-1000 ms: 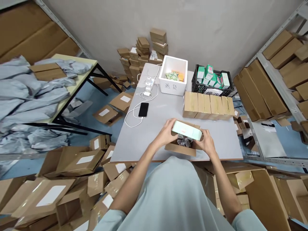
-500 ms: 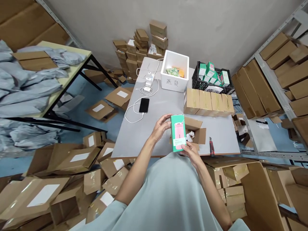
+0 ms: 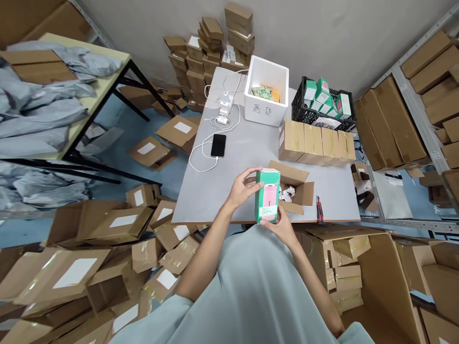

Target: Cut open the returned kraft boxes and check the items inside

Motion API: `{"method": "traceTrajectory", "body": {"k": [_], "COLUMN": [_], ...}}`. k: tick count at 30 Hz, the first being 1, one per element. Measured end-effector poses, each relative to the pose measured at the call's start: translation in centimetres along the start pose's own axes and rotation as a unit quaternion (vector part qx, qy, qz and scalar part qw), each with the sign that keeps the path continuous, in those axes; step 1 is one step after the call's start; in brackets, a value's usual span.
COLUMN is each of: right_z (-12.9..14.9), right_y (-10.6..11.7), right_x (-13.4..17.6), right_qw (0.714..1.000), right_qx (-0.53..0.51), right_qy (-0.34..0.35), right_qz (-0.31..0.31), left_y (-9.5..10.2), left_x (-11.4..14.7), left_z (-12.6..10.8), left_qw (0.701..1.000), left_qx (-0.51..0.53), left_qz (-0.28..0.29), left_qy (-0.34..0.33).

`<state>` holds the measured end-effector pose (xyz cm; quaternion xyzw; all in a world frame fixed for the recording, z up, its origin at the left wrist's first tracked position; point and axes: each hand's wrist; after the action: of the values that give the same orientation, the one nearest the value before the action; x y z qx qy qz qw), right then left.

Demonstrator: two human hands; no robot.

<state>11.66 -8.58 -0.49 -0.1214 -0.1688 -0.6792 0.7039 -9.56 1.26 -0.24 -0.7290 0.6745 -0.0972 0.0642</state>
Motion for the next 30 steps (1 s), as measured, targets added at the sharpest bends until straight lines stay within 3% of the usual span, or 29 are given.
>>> {"method": "traceTrajectory", "body": {"k": [7, 15, 20, 26, 30], "right_z": [0.6, 0.4, -0.4, -0.8, -0.5], "right_y": [-2.1, -3.4, -3.9, -3.5, -3.1], "right_x": [1.5, 2.3, 2.7, 3.5, 3.6], "right_qw": [0.980, 0.963, 0.950, 0.968, 0.999], "right_qx": [0.172, 0.239, 0.268, 0.224, 0.018], "right_qy": [0.073, 0.105, 0.132, 0.075, 0.003], "right_qz": [-0.061, -0.069, -0.094, -0.083, 0.029], "left_y": [0.7, 2.5, 2.5, 2.3, 3.1], "left_x": [1.6, 2.0, 2.2, 2.1, 2.1], "left_z": [-0.9, -2.1, -2.6, -2.9, -2.5], "left_qw": [1.000, 0.999, 0.998, 0.999, 0.995], "left_qx": [-0.006, -0.034, -0.032, -0.045, 0.040], "left_qz": [-0.012, -0.025, -0.037, 0.005, 0.029], "left_qy": [-0.003, -0.026, -0.036, 0.011, 0.081]}}
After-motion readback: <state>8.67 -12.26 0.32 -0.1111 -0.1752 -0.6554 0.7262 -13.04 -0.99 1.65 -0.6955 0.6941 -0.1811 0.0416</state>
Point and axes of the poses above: each hand's wrist, its own x-axis away from the middle knuckle, its own y-axis out of the back of the hand, z = x × y, and after that the axes turned 6 degrees about -z, right-handed
